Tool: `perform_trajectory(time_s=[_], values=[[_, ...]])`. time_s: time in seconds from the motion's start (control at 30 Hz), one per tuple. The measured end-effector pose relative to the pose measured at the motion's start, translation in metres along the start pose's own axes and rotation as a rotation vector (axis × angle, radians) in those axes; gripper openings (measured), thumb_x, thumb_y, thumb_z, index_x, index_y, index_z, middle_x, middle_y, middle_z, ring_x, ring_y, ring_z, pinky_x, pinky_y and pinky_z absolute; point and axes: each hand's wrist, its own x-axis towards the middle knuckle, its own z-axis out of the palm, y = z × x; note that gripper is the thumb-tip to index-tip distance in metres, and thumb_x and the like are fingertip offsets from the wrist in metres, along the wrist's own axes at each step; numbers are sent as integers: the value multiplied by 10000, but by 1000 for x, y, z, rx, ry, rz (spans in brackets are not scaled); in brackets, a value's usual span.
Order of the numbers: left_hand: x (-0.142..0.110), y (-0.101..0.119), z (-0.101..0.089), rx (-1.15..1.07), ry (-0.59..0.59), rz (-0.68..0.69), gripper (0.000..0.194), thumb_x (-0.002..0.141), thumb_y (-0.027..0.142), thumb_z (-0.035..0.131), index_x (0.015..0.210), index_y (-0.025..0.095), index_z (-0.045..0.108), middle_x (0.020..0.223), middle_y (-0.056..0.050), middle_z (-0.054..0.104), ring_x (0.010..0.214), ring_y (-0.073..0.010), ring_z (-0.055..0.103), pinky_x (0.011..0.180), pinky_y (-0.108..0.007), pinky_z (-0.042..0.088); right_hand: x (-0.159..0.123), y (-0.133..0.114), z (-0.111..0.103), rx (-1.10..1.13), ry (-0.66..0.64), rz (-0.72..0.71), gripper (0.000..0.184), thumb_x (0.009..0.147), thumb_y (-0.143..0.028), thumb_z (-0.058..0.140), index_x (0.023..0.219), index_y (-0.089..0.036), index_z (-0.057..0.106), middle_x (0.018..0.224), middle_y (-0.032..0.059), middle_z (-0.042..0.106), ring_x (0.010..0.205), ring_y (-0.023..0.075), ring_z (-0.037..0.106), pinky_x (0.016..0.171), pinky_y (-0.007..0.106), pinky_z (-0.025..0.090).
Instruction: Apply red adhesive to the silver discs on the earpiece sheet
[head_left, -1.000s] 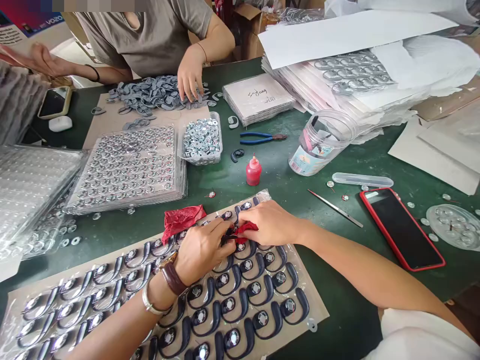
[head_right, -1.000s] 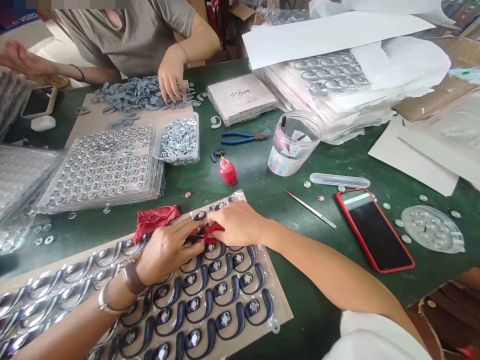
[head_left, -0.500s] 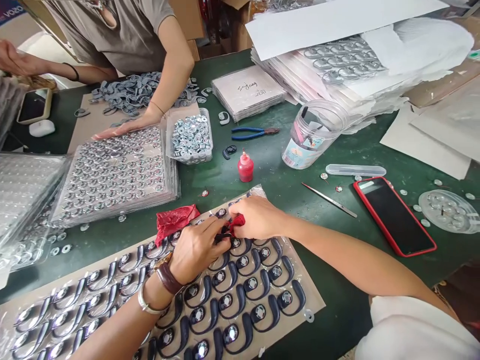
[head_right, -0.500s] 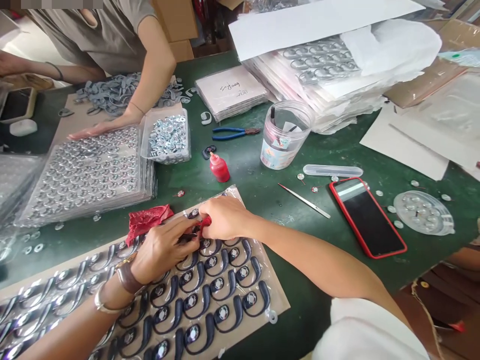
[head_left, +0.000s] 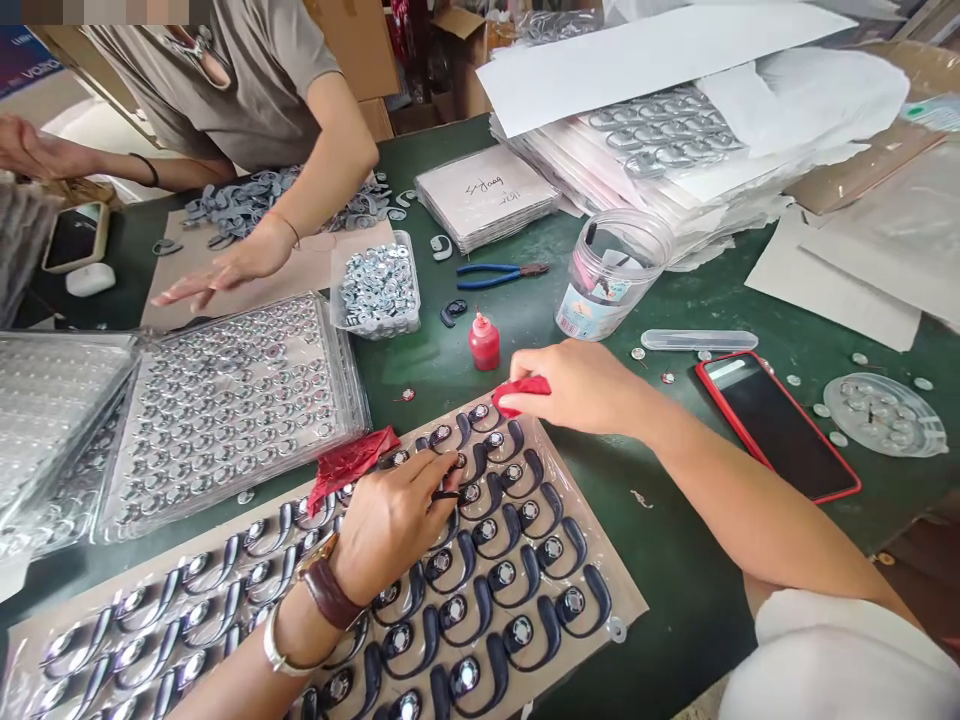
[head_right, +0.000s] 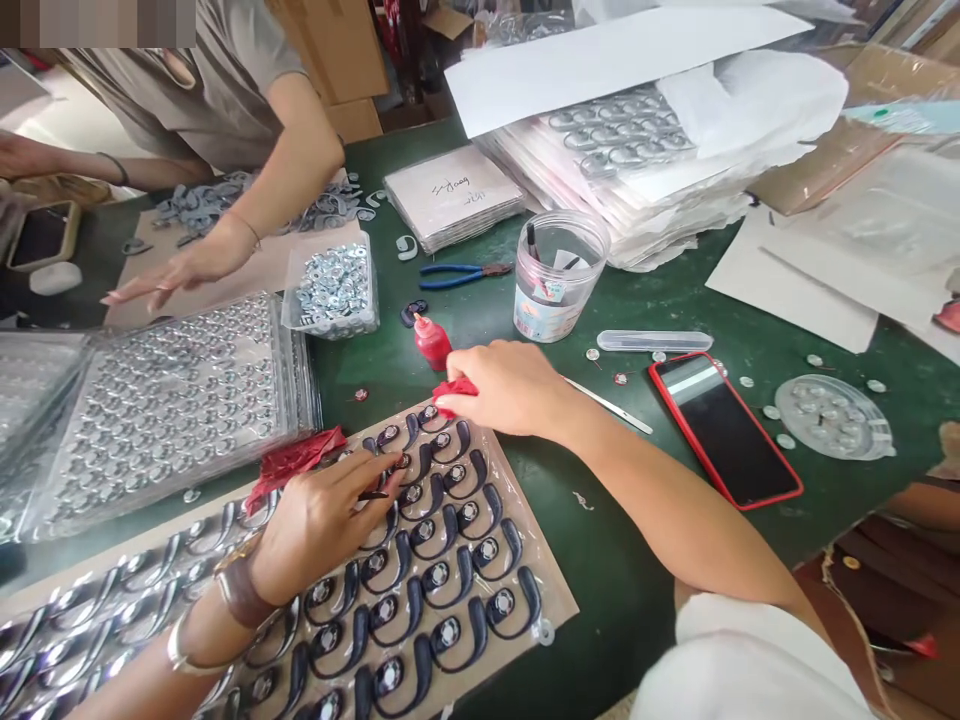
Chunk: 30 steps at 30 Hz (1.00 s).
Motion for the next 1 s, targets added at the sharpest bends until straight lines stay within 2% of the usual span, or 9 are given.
perform_trajectory(time_s=[0.17, 0.3, 0.4, 0.5, 0.6, 0.77, 0.87, 0.93, 1.0], values=[[-2, 6, -5, -84, 74, -29, 236, 899, 182, 560, 1129, 178, 614, 865, -13, 653, 653, -115, 611, 587, -221, 472, -12, 0, -1, -531, 183, -34, 126, 888, -247, 603, 872, -124, 625, 836, 137, 680, 820, 267, 622, 619, 312, 392], [-4, 16, -19, -166, 124, -50, 265, 915, 159, 533, 1173, 160, 593, 838, -19, 611, 693, -102, 585, 618, -201, 475, -3, -17, 9, -640, 373, -462, 154, 941, -122, 466, 952, -125, 620, 1013, 145, 679, 1053, 285, 590, 773, 390, 489], [-9, 27, -38, -240, 145, -46, 378, 930, 104, 467, 1304, 138, 512, 957, -62, 590, 836, -116, 582, 730, -213, 499, 18, -27, 27, -871, 519, -685, 270, 924, -110, 474, 1148, -149, 620, 1343, 110, 576, 1339, 264, 426, 1053, 472, 391], [-21, 36, -57, -229, 220, -60, 450, 931, 65, 423, 1372, 149, 462, 1107, -99, 543, 994, -132, 561, 835, -223, 498, 47, -28, 48, -1153, 514, -478, 322, 823, -114, 581, 1119, -203, 673, 1262, 25, 643, 1323, 250, 460, 1159, 519, 204], [-38, 39, -70, -211, 251, -18, 505, 931, 50, 398, 1417, 186, 411, 1122, -90, 559, 998, -136, 580, 851, -239, 506, 72, -20, 52, -1210, 475, -412, 240, 778, -65, 593, 920, -206, 726, 949, -4, 726, 996, 224, 624, 1120, 540, 268], [-64, 43, -72, -206, 176, -36, 442, 909, 44, 395, 1319, 164, 506, 956, -65, 583, 858, -128, 571, 706, -211, 508, 65, -13, 25, -455, 676, -690, 141, 917, -195, 513, 933, -163, 649, 883, 81, 665, 866, 232, 597, 906, 480, 479], [-70, 51, -64, -132, 133, -77, 343, 928, 86, 391, 1180, 169, 609, 974, -84, 564, 902, -164, 559, 756, -273, 505, 37, -21, 27, 303, 742, -505, 262, 821, -446, 668, 791, -189, 626, 815, 71, 660, 802, 232, 614, 834, 441, 508], [-72, 55, -56, -37, 170, -41, 325, 941, 127, 452, 1220, 190, 605, 861, -47, 555, 768, -139, 533, 686, -261, 470, 19, -26, 39, 779, 447, -304, 343, 885, -452, 598, 643, -209, 583, 613, 16, 630, 600, 165, 615, 664, 336, 526], [-72, 59, -48, 8, 189, 18, 346, 949, 165, 499, 1289, 173, 562, 824, -29, 573, 737, -129, 535, 687, -259, 463, 7, -29, 54, 958, 334, -205, 436, 960, -463, 466, 627, -201, 565, 528, 0, 611, 494, 135, 607, 535, 275, 507]])
